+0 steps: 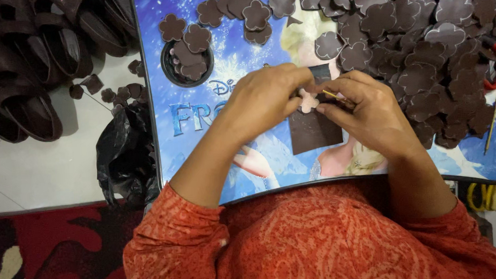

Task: The person trims the edges of small flower-shaped craft pieces using a thin pointed tool. They hold each piece against a dark rectangular backing and carefully scrape or scrape away excess material along the perimeter, then place the finished piece aside and pick up the next one.

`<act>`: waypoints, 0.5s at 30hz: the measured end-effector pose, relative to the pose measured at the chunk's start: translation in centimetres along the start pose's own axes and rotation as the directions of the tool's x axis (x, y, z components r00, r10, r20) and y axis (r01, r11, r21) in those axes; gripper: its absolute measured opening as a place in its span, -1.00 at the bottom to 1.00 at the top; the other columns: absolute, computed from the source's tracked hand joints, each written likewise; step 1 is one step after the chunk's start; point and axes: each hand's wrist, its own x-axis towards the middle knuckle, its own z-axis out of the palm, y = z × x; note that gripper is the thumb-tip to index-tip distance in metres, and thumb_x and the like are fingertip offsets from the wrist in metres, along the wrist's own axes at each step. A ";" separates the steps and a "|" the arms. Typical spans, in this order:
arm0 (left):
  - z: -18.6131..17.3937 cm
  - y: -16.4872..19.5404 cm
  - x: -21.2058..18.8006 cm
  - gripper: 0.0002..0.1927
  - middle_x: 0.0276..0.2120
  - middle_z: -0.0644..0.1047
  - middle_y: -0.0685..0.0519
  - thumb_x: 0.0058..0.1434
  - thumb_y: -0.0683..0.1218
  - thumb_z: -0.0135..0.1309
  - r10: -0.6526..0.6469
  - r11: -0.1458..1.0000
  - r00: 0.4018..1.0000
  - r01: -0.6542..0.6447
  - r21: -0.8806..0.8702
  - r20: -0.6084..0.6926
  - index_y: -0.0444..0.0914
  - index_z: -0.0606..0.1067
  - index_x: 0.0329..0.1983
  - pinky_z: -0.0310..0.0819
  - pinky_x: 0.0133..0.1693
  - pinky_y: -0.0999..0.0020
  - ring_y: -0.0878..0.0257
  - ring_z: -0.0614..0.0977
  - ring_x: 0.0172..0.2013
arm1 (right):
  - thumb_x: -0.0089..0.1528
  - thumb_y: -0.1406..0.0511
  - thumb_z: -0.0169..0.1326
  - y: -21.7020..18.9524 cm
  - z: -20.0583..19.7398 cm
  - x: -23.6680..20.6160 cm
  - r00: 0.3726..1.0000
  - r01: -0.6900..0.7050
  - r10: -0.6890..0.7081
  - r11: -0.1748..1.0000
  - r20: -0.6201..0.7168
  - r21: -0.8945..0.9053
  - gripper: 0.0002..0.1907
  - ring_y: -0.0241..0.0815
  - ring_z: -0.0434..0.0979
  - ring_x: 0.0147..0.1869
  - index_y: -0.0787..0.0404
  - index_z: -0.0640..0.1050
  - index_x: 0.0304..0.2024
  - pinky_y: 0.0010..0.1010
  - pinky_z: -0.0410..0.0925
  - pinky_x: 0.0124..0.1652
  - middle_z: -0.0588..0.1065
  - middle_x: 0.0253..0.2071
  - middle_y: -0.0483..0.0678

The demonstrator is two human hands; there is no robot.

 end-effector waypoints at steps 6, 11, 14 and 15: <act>0.8 0.3 -0.4 -0.88 -0.31 0.59 0.02 0.13 -0.13 0.20 0.009 0.997 1.000 -0.007 0.080 -0.024 -0.15 0.62 -0.25 0.47 -0.13 0.08 0.01 0.64 -0.22 | 0.28 0.40 0.26 0.4 -0.5 0.0 0.983 -0.182 0.182 0.983 -0.007 -0.017 -0.72 -0.34 0.44 -0.34 0.19 0.67 0.05 -0.46 0.34 -0.35 0.46 -0.34 -0.09; 0.9 0.2 -0.5 -0.90 -0.31 0.59 0.01 0.12 -0.13 0.18 -0.002 0.992 1.000 0.003 0.123 -0.010 -0.16 0.62 -0.28 0.49 -0.14 0.09 -0.01 0.64 -0.22 | 0.20 0.38 0.32 0.4 -0.3 0.0 0.987 -0.160 0.160 0.987 0.010 0.002 -0.66 -0.28 0.40 -0.33 0.21 0.66 0.04 -0.44 0.32 -0.33 0.42 -0.36 -0.05; 0.7 0.9 -1.6 -0.81 -0.37 0.59 -0.02 0.19 -0.15 0.11 0.030 0.966 0.999 -0.026 0.259 -0.013 -0.12 0.61 -0.14 0.50 -0.23 0.07 -0.02 0.65 -0.29 | 0.17 0.36 0.36 0.3 -0.2 0.2 0.998 -0.065 0.065 0.997 0.003 -0.030 -0.66 -0.28 0.47 -0.28 0.23 0.65 0.00 -0.45 0.36 -0.27 0.46 -0.29 -0.07; 0.7 1.3 -2.3 -0.77 -0.39 0.59 -0.03 0.22 -0.16 0.08 0.045 0.947 0.999 -0.038 0.320 -0.014 -0.09 0.60 -0.07 0.50 -0.27 0.06 -0.02 0.66 -0.32 | 0.17 0.36 0.35 0.2 -0.2 0.2 1.000 -0.025 0.025 0.999 -0.008 -0.035 -0.66 -0.27 0.48 -0.26 0.24 0.64 0.00 -0.45 0.37 -0.25 0.47 -0.27 -0.06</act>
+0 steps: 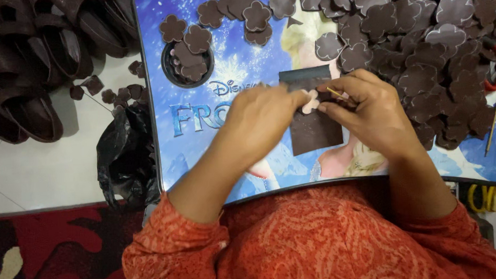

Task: The person trims the edges of small flower-shaped craft pieces using a thin pointed tool. They hold each piece against a dark rectangular backing and carefully scrape or scrape away excess material along the perimeter, then place the finished piece aside and pick up the next one.

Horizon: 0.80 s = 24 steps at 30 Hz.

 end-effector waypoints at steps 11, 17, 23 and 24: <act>0.2 3.5 -1.1 -0.22 -0.54 0.62 0.02 0.07 -0.19 0.07 -0.160 0.973 0.919 0.084 0.216 0.361 -0.37 0.21 0.43 0.50 -0.53 0.22 0.10 0.68 -0.50 | 0.17 0.39 0.34 -0.2 0.3 -0.2 1.000 -0.006 0.006 1.000 -0.024 -0.019 -0.64 -0.23 0.48 -0.32 0.27 0.64 0.03 -0.41 0.37 -0.29 0.47 -0.29 -0.03; 0.7 4.9 -1.0 -0.19 -0.60 0.61 0.09 0.08 -0.14 0.09 -0.200 0.945 0.909 0.080 0.318 0.365 -0.41 0.20 0.43 0.47 -0.58 0.31 0.19 0.67 -0.58 | 0.58 0.36 -0.06 1.4 0.5 -1.0 0.938 -0.086 0.253 0.830 -0.235 0.551 -0.75 -0.40 0.36 -0.44 0.37 0.55 -0.13 -0.58 0.27 -0.39 0.47 -0.39 -0.06; 0.9 4.3 -1.2 -0.20 -0.63 0.60 0.13 0.11 -0.11 0.09 -0.173 0.944 0.928 0.061 0.324 0.330 -0.45 0.19 0.43 0.44 -0.62 0.34 0.25 0.65 -0.64 | 0.60 0.28 -0.23 1.0 1.0 -1.2 0.957 0.065 0.074 0.886 -0.279 0.460 -0.68 -0.39 0.49 -0.27 0.39 0.48 -0.03 -0.56 0.34 -0.19 0.52 -0.10 -0.05; 0.9 4.2 -1.2 -0.20 -0.63 0.60 0.13 0.12 -0.10 0.09 -0.168 0.952 0.931 0.067 0.300 0.324 -0.46 0.18 0.43 0.44 -0.63 0.34 0.26 0.64 -0.65 | 0.60 0.28 -0.24 0.9 1.0 -1.2 0.951 0.097 0.038 0.905 -0.305 0.414 -0.66 -0.37 0.50 -0.22 0.39 0.49 -0.04 -0.55 0.36 -0.16 0.50 -0.10 -0.04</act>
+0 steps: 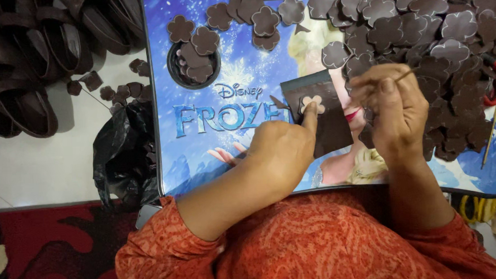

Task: The person trims the edges of small flower-shaped craft pieces using a thin pointed tool. They hold each piece against a dark rectangular backing and carefully scrape or scrape away excess material along the perimeter, then place the finished piece aside and pick up the next one.

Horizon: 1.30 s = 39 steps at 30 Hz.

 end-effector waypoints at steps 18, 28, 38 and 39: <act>1.8 4.2 0.3 -0.48 -0.66 0.47 0.26 0.30 0.41 -0.12 -0.099 0.985 0.992 0.087 0.151 0.077 0.01 0.53 -0.49 0.22 -0.51 0.30 0.35 0.52 -0.60 | 0.40 0.45 0.09 -2.1 2.6 1.0 0.906 0.357 -0.225 0.861 0.359 -0.362 -0.92 -0.06 0.53 -0.14 0.25 0.61 -0.13 -0.27 0.35 -0.06 0.57 -0.17 -0.05; 1.7 4.0 0.2 -0.49 -0.64 0.50 0.25 0.31 0.39 -0.12 -0.068 0.986 0.994 0.053 0.159 0.086 0.03 0.54 -0.53 0.22 -0.52 0.31 0.35 0.53 -0.58 | 0.34 0.46 0.13 -1.5 2.7 1.3 0.843 0.484 -0.322 0.803 0.431 -0.347 -0.92 -0.01 0.52 -0.13 0.27 0.52 -0.13 -0.21 0.35 -0.06 0.56 -0.17 -0.02; 1.4 3.9 0.0 -0.56 -0.62 0.50 0.29 0.32 0.33 -0.08 -0.032 0.978 0.997 0.015 0.207 0.077 0.03 0.54 -0.48 0.19 -0.55 0.32 0.38 0.52 -0.58 | 0.37 0.47 0.10 -1.4 2.7 1.3 0.864 0.451 -0.307 0.824 0.398 -0.344 -0.93 0.00 0.52 -0.10 0.26 0.51 -0.10 -0.23 0.36 -0.03 0.56 -0.15 -0.02; 1.4 3.8 0.0 -0.57 -0.62 0.50 0.29 0.32 0.33 -0.08 -0.033 0.979 0.996 0.016 0.204 0.080 0.02 0.54 -0.48 0.19 -0.54 0.32 0.37 0.51 -0.58 | 0.38 0.46 0.09 -1.3 2.8 1.4 0.867 0.448 -0.306 0.824 0.392 -0.346 -0.94 0.00 0.53 -0.10 0.26 0.52 -0.10 -0.23 0.36 -0.04 0.57 -0.14 -0.03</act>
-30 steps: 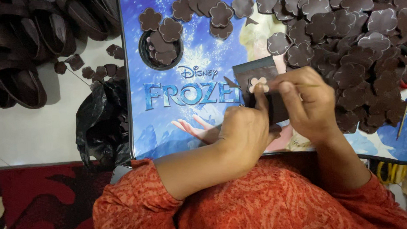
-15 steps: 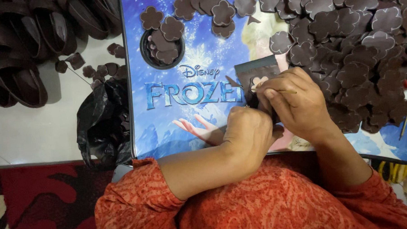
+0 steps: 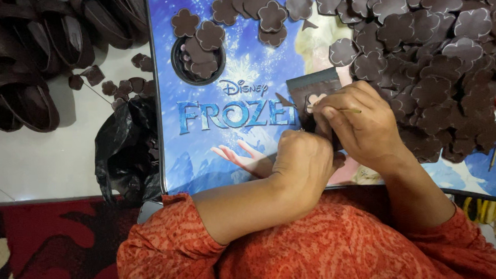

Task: The person trims the edges of small flower-shaped craft pieces using a thin pointed tool. They hold each piece against a dark rectangular backing and carefully scrape or scrape away excess material along the perimeter, then place the finished piece aside and pick up the next one.

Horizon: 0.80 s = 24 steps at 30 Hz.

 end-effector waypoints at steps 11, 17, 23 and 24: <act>0.5 0.0 0.6 -0.23 -0.61 0.54 0.29 0.16 0.17 0.08 -0.084 0.993 0.991 0.092 0.072 -0.103 -0.52 0.38 0.24 0.27 -0.58 0.40 0.40 0.56 -0.64 | 0.42 0.45 0.08 0.0 -0.1 0.1 0.998 -0.053 0.052 0.999 -0.024 -0.010 -0.96 -0.03 0.51 -0.13 0.25 0.55 -0.12 -0.25 0.36 -0.05 0.57 -0.14 -0.04; 0.7 -0.2 0.6 -0.37 -0.57 0.54 0.26 0.18 0.10 0.05 -0.043 0.993 0.997 0.050 0.111 -0.065 -0.46 0.44 0.15 0.27 -0.57 0.39 0.39 0.57 -0.59 | 0.43 0.46 0.08 0.0 0.2 0.2 0.998 -0.049 0.048 0.999 -0.038 -0.012 -0.94 -0.01 0.51 -0.12 0.23 0.55 -0.13 -0.24 0.36 -0.04 0.57 -0.15 -0.05; 0.7 -0.3 0.8 -0.26 -0.57 0.58 0.20 0.15 0.12 0.06 -0.094 0.993 0.983 0.103 0.055 -0.159 -0.52 0.38 0.23 0.33 -0.56 0.39 0.37 0.59 -0.61 | 0.44 0.47 0.09 0.6 0.4 0.1 0.998 -0.026 0.022 0.997 -0.059 -0.070 -0.96 0.06 0.50 -0.09 0.26 0.53 -0.11 -0.24 0.36 -0.09 0.56 -0.11 -0.02; 0.8 -0.5 0.9 -0.25 -0.57 0.59 0.19 0.14 0.11 0.07 -0.096 0.992 0.981 0.108 0.059 -0.170 -0.53 0.37 0.25 0.34 -0.55 0.40 0.38 0.60 -0.62 | 0.44 0.47 0.09 0.6 0.3 0.0 0.998 -0.031 0.027 0.997 -0.060 -0.074 -0.96 0.06 0.50 -0.09 0.26 0.53 -0.11 -0.24 0.36 -0.09 0.56 -0.10 -0.02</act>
